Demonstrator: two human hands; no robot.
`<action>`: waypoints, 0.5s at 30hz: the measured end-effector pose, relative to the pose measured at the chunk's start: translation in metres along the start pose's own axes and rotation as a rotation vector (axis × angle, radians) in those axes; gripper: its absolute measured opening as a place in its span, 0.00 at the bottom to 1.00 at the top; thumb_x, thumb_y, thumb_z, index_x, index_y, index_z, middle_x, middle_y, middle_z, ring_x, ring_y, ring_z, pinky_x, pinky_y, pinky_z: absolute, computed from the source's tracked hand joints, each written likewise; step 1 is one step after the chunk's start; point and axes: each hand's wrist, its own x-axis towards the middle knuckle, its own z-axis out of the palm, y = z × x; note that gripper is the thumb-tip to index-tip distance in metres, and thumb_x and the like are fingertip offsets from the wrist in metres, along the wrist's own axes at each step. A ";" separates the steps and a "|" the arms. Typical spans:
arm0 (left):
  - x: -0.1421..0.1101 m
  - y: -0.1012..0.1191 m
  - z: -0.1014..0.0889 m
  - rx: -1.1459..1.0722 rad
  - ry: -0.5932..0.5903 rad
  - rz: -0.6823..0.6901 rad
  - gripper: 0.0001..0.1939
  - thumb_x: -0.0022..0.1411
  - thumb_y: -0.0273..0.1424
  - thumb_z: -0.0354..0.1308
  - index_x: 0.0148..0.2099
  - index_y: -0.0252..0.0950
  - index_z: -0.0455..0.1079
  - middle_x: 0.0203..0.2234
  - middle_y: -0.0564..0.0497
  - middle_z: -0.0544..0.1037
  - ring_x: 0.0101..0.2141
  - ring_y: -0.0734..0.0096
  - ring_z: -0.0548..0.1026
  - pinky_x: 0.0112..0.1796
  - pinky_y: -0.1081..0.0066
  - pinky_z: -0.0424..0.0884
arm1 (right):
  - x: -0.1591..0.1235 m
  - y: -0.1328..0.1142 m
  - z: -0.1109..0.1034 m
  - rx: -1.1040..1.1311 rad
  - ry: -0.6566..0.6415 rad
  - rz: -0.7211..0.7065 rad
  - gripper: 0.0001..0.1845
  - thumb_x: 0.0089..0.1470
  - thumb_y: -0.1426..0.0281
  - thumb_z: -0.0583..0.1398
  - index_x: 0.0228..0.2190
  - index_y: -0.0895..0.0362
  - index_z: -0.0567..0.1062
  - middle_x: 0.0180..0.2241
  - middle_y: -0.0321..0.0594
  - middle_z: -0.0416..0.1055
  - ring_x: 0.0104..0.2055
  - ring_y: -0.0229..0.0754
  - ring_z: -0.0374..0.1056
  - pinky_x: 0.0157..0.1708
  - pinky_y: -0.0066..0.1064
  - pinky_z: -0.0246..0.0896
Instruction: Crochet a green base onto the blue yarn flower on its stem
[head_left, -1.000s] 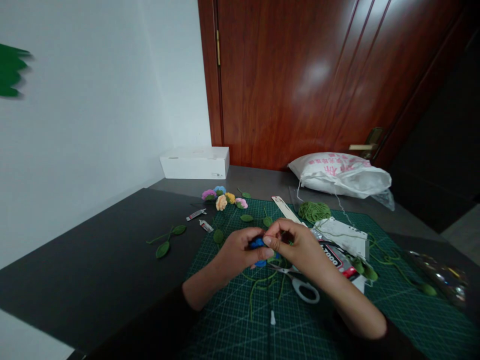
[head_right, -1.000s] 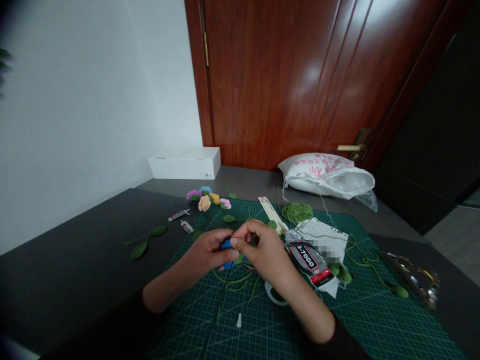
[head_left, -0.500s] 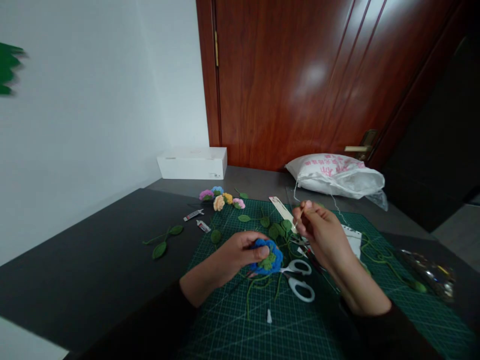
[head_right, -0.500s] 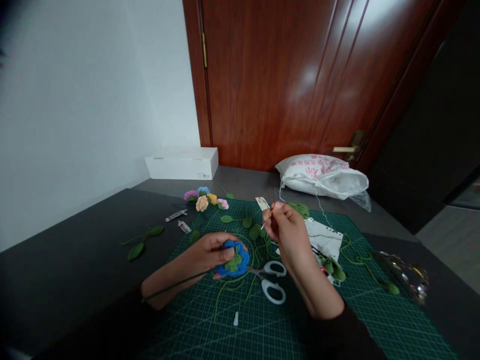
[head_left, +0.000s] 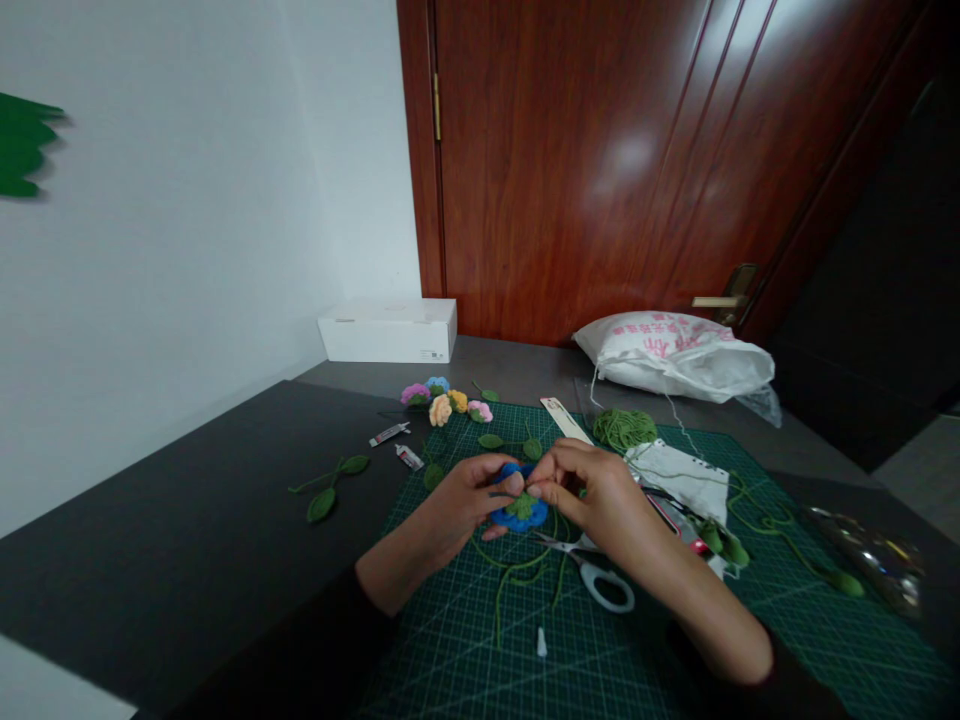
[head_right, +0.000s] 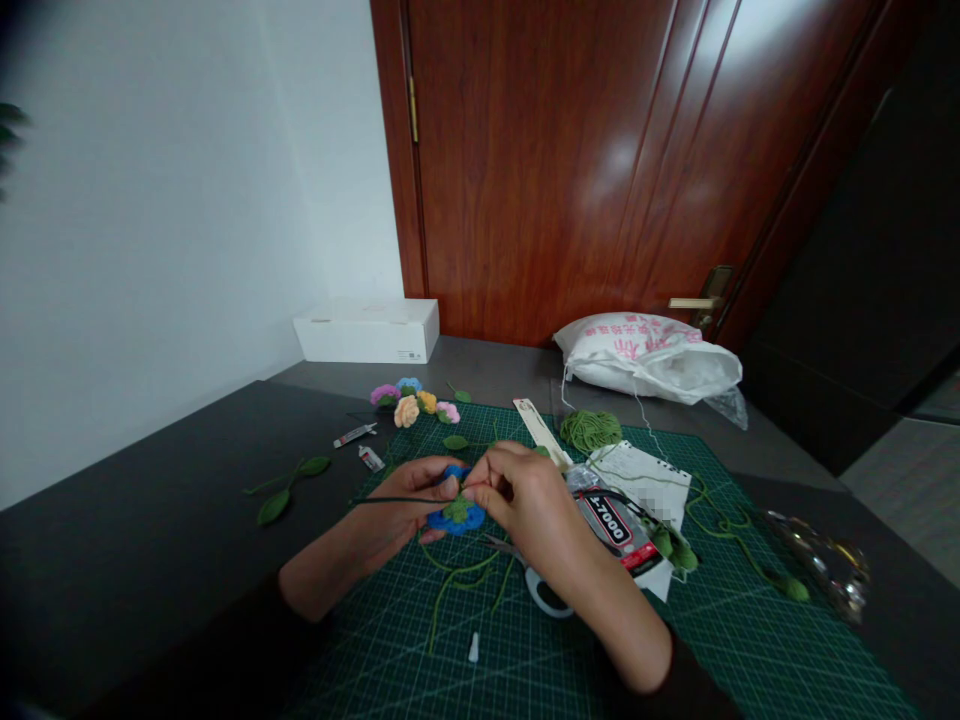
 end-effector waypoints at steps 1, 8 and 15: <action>0.000 0.001 0.000 0.010 0.003 -0.008 0.18 0.56 0.43 0.67 0.35 0.31 0.70 0.22 0.56 0.64 0.20 0.82 0.61 0.19 0.80 0.56 | 0.000 -0.001 0.002 -0.012 0.026 0.006 0.06 0.58 0.73 0.62 0.28 0.57 0.76 0.26 0.35 0.68 0.28 0.38 0.65 0.28 0.28 0.56; -0.001 0.009 -0.001 -0.009 -0.087 -0.023 0.18 0.57 0.42 0.66 0.36 0.31 0.69 0.23 0.56 0.65 0.20 0.82 0.62 0.17 0.80 0.56 | -0.003 0.003 0.021 0.090 0.227 0.187 0.10 0.58 0.64 0.61 0.26 0.56 0.74 0.22 0.35 0.68 0.24 0.39 0.63 0.25 0.29 0.54; -0.004 0.013 -0.004 -0.011 -0.163 -0.040 0.18 0.60 0.37 0.65 0.48 0.37 0.63 0.28 0.55 0.70 0.20 0.80 0.68 0.15 0.81 0.62 | 0.000 0.008 0.026 0.250 0.195 0.323 0.15 0.56 0.58 0.60 0.25 0.55 0.72 0.16 0.31 0.63 0.17 0.37 0.57 0.19 0.28 0.50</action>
